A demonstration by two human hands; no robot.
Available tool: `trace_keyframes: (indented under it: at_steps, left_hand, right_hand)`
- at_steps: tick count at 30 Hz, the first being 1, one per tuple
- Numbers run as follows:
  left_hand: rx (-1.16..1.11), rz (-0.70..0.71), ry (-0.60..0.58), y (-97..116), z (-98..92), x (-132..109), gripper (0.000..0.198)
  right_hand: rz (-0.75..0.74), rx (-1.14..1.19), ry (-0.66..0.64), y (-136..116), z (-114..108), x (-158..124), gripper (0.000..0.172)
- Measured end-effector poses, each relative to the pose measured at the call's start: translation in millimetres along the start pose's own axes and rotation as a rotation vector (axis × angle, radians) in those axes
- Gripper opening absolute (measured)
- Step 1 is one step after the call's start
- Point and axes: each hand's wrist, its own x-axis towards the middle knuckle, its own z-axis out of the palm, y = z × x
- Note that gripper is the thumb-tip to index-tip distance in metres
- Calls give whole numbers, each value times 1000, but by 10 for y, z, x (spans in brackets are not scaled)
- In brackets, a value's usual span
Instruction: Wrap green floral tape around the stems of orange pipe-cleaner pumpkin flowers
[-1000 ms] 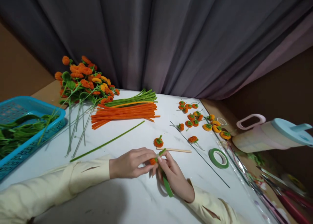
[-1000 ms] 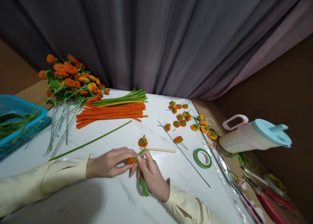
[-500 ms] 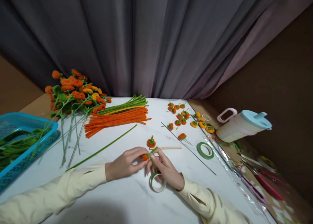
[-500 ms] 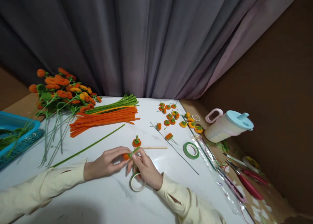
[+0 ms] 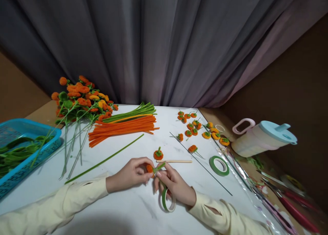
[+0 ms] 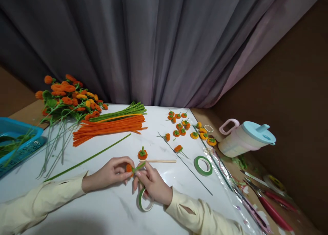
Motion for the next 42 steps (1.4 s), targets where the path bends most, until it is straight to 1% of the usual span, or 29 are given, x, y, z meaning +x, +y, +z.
trace_keyframes:
  at_steps: [3,6,9,12,14,16,19,23,28,30,35,40,42]
  left_hand:
    - [-182,-83,-74,-24,-34,20,37]
    - [-252,-147,-152,-15,-63,24,40]
    - [-271,-189,-207,9,-78,16,39]
    - [-277,-219,-251,22,-89,7,37]
    - [-287,-250,-285,25,-101,8,38]
    - [-299,-287,-321,25,-113,14,38]
    - [-324,-335,-380,27,-122,26,36]
    - [-387,-389,-398,30,-124,33,31]
    - [-508,-501,-368,30,-120,30,26]
    - [-545,-529,-357,34,-109,26,26]
    - [-613,-570,-327,26,-67,11,30]
    - [-689,-641,-343,28,-37,8,31]
    - [-705,-656,-343,45,-30,13,30]
  right_hand:
    - [-11,-68,-19,-35,-11,-13,34]
    - [-104,-280,0,-67,-26,-57,26]
    - [-308,-647,17,-40,-64,-114,19]
    - [-547,-1008,12,33,-105,-146,22]
    - [-695,-1132,16,67,-118,-143,23]
    - [-821,-1191,26,70,-115,-128,24]
    - [-948,-1287,34,27,-102,-111,25]
    - [-1038,-1418,22,-44,-104,-120,26]
    - [-1108,-1467,57,-75,-117,-134,27]
    - [-1110,-1448,55,-75,-110,-133,27]
    - [-1038,-1376,80,-86,-93,-139,32]
    - [-1143,-1476,68,-124,-125,-154,26]
    - [-1163,-1496,45,-128,-141,-153,26]
